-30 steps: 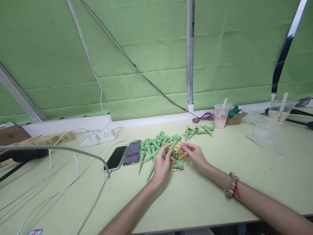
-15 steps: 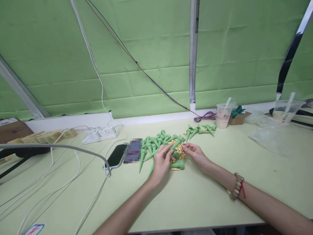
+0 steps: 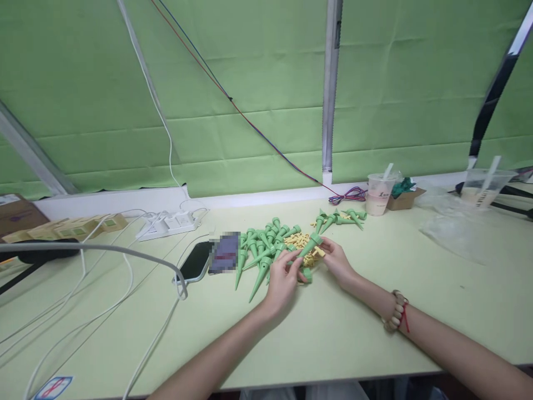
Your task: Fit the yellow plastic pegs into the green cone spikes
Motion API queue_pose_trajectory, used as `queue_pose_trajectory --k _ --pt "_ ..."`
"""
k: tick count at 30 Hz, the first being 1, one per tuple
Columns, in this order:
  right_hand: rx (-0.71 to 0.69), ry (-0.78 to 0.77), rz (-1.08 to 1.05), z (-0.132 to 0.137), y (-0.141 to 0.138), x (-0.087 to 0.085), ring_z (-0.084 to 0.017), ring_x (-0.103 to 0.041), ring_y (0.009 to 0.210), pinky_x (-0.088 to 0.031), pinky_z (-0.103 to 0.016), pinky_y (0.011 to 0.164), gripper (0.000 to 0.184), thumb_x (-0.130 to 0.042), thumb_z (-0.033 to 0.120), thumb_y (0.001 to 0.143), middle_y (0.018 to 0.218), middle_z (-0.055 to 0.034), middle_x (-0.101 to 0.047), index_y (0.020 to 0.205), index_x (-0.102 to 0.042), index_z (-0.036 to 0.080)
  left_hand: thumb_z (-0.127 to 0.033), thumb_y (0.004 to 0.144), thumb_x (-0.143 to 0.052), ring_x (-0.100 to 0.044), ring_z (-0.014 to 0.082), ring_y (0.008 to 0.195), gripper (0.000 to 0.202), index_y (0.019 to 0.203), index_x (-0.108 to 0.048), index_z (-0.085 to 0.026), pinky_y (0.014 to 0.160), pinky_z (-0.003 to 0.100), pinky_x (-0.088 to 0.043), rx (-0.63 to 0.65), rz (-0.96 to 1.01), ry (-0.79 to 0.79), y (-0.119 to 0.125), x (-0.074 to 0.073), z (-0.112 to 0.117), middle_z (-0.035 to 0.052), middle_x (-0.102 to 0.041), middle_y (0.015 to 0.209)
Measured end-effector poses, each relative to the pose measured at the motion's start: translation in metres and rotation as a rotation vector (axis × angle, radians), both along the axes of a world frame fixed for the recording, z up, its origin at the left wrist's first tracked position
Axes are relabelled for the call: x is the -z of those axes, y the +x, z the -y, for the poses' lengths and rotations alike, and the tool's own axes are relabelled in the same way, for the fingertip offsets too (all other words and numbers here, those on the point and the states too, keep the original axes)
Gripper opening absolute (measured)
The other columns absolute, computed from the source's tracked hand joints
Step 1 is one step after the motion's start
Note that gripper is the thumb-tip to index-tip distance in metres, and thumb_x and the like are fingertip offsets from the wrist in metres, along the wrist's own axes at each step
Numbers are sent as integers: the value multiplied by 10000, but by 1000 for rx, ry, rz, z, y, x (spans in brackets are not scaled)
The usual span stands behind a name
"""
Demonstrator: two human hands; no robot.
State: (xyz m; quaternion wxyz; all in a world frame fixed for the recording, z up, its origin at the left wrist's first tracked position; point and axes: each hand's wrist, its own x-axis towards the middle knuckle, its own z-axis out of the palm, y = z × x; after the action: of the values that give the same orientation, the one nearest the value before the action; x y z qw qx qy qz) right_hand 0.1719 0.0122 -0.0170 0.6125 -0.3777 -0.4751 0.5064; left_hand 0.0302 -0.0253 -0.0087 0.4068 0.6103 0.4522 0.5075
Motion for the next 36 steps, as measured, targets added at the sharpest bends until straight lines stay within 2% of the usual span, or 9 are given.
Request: queue_pose_trajectory --k 4,9,15,19,24,30,36 --pt "-6 -102 -66 0 -1 -1 -154 -583 613 -470 -303 653 197 -667 329 611 720 -19 -663 743 -664 183 -365 773 -536 -539 45 438 321 1011 -635 -173 437 217 -438 -71 9 59 -8 -3 -7 48 -502 944" --pt "-103 -105 -86 -4 5 0 -137 -552 536 -444 -277 565 275 -628 428 697 657 -40 -658 740 -675 160 -393 784 -522 -517 40 435 354 1036 -625 -168 469 237 -453 -119 24 123 -13 -10 -7 76 -514 996" --pt "-195 -64 -18 -3 3 2 -90 -507 477 -389 -226 483 336 -659 484 678 638 -33 -647 652 -661 149 -370 823 -472 -495 61 475 321 1042 -632 -200 476 233 -436 -118 -87 227 -17 -11 -7 59 -536 890" --pt "-238 -117 -35 -4 4 3 -84 -497 471 -368 -216 454 372 -680 511 638 635 -28 -642 692 -677 143 -326 841 -449 -536 111 622 293 1049 -633 -229 581 256 -463 -174 -198 324 -19 -6 -8 51 -569 866" --pt "-309 -227 -106 -5 6 2 -63 -466 452 -348 -200 444 328 -734 457 594 605 -5 -625 683 -670 148 -312 864 -405 -547 145 756 311 1078 -615 -227 688 278 -455 -169 -311 319 -20 -9 -5 44 -575 855" --pt "-354 -250 -128 -5 15 0 -61 -447 466 -365 -189 458 278 -760 415 581 566 23 -568 634 -629 176 -336 858 -414 -558 158 799 316 1087 -606 -233 695 274 -442 -118 -329 290 -16 -15 7 48 -609 937" --pt "-294 -281 -42 -9 25 2 -60 -439 471 -368 -185 449 296 -811 357 504 590 18 -573 680 -658 174 -338 855 -421 -518 171 759 336 1126 -588 -229 684 289 -410 -51 -444 273 -10 -16 19 35 -623 779"
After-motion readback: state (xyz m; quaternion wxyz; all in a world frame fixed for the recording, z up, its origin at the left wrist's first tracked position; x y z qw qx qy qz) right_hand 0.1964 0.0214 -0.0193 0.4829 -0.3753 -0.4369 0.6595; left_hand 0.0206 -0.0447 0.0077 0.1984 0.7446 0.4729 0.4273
